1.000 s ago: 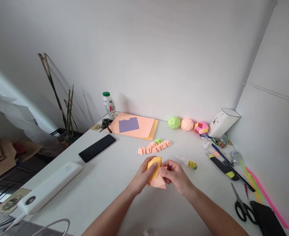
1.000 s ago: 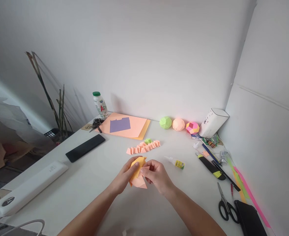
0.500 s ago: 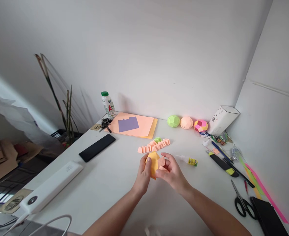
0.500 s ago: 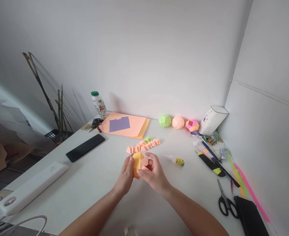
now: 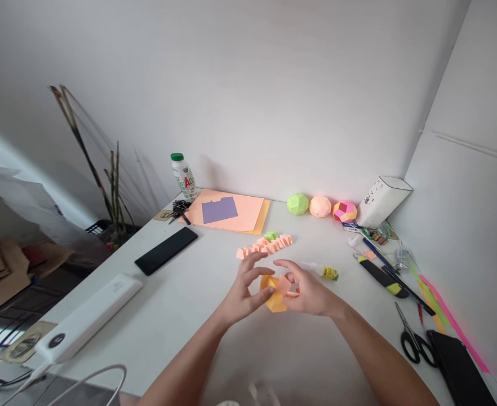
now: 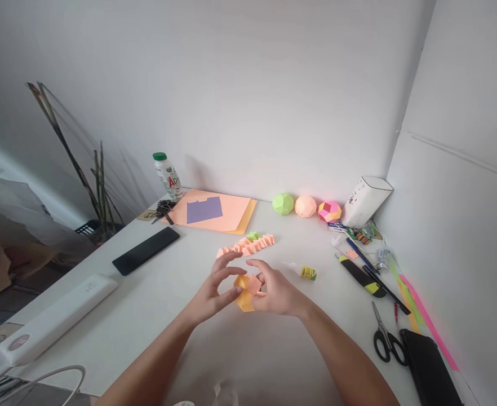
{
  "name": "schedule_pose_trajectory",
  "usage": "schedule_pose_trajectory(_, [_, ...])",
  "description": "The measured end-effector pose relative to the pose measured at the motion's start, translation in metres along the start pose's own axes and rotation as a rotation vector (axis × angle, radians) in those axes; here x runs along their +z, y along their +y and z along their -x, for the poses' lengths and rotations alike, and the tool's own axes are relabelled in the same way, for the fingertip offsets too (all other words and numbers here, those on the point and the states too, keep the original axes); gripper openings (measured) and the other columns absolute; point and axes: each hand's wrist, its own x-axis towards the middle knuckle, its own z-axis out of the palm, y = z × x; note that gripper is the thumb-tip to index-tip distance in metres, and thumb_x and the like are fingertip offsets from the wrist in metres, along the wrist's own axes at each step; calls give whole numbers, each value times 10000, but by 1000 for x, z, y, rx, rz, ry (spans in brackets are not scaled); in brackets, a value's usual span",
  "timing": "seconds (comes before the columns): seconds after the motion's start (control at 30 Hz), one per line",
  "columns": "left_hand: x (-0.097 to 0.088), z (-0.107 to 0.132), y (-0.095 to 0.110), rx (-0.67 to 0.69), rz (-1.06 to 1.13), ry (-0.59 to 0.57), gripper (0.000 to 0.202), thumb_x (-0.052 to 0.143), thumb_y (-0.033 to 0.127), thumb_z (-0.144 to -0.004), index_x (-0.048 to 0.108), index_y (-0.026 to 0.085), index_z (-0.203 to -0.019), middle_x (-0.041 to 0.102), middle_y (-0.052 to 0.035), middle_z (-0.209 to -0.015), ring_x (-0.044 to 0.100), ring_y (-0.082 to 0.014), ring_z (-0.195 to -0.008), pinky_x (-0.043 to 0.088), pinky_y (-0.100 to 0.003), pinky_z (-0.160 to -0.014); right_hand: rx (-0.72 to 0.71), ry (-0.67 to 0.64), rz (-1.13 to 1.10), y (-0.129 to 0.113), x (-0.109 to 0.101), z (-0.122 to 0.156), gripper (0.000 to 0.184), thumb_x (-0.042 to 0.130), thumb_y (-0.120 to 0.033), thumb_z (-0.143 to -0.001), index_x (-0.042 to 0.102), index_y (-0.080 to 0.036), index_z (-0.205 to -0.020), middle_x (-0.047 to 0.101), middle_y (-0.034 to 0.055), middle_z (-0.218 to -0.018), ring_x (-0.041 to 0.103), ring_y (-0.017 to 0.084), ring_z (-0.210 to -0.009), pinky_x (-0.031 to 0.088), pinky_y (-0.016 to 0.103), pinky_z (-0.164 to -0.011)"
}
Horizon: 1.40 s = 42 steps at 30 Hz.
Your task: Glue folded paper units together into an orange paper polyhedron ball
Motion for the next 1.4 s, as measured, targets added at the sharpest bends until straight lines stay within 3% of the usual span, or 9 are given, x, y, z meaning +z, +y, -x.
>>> schedule_pose_trajectory(0.13, [-1, 1, 5, -92, 97, -207, 123, 618, 300, -761, 598, 218, -850, 494, -95, -1181, 463, -237, -1133, 388, -392, -967, 34, -111, 138, -1, -1, 1, 746, 560, -47, -648, 365, -352, -1300, 457, -62, -686, 371, 72, -512, 347, 181, -459])
schedule_pose_trajectory(0.33, [9, 1, 6, -156, 207, -285, 78, 584, 265, -771, 579, 192, -742, 547, -64, -1047, 539, -173, -903, 447, -308, -812, 55, -150, 271, 1, -1, 0, 797, 583, -67, -660, 293, -346, -1349, 506, -46, -715, 420, 84, -535, 339, 182, -461])
schedule_pose_trajectory(0.47, [8, 0, 7, -239, 277, -299, 130, 555, 283, -785, 566, 176, -711, 548, -44, -1005, 517, -134, -767, 435, -259, -674, 16, -203, 245, 2, -9, 2, 832, 666, -170, -672, 255, -334, -1377, 551, 19, -967, 555, 140, -751, 439, 215, -573])
schedule_pose_trajectory(0.53, [6, 0, 7, -285, 327, -293, 142, 552, 314, -790, 571, 176, -765, 547, -32, -940, 495, -119, -705, 417, -248, -628, -42, -155, 210, 2, -14, 3, 810, 688, -247, -687, 268, -306, -1376, 536, 44, -1077, 557, 181, -926, 471, 261, -702])
schedule_pose_trajectory(0.6, [2, -1, 7, -314, 403, -290, 167, 552, 342, -794, 566, 176, -810, 541, -17, -855, 489, -120, -687, 408, -248, -619, -83, -62, 180, 2, -19, 3, 660, 654, -300, -738, 356, -271, -1326, 569, 40, -1048, 548, 191, -983, 458, 305, -799])
schedule_pose_trajectory(0.7, [-2, -1, 6, -338, 519, -276, 191, 576, 359, -781, 538, 173, -763, 520, 5, -753, 486, -123, -669, 396, -249, -611, -98, 41, 135, -1, -21, 2, 299, 588, -349, -798, 572, -214, -1064, 622, 25, -896, 584, 175, -857, 464, 314, -776])
schedule_pose_trajectory(0.77, [-3, -1, 6, -357, 579, -279, 206, 598, 364, -765, 531, 169, -745, 512, 7, -730, 482, -123, -654, 389, -250, -602, -113, 64, 130, -4, -19, 2, 188, 598, -355, -787, 628, -189, -868, 630, 18, -801, 582, 161, -753, 473, 290, -699])
schedule_pose_trajectory(0.93, [-4, -1, 6, -345, 674, -308, 208, 629, 358, -749, 569, 158, -757, 519, 5, -708, 487, -124, -646, 395, -266, -620, -126, 77, 163, -13, -11, 9, 120, 600, -278, -766, 638, -177, -714, 620, 2, -674, 557, 141, -644, 446, 242, -578])
schedule_pose_trajectory(1.4, [-4, 0, 2, -218, 798, -324, 165, 659, 323, -739, 636, 161, -756, 598, -59, -858, 572, -205, -805, 458, -355, -738, -316, 257, 137, -24, 14, 29, 187, 528, -207, -794, 559, -188, -610, 624, 7, -608, 566, 135, -585, 448, 245, -558])
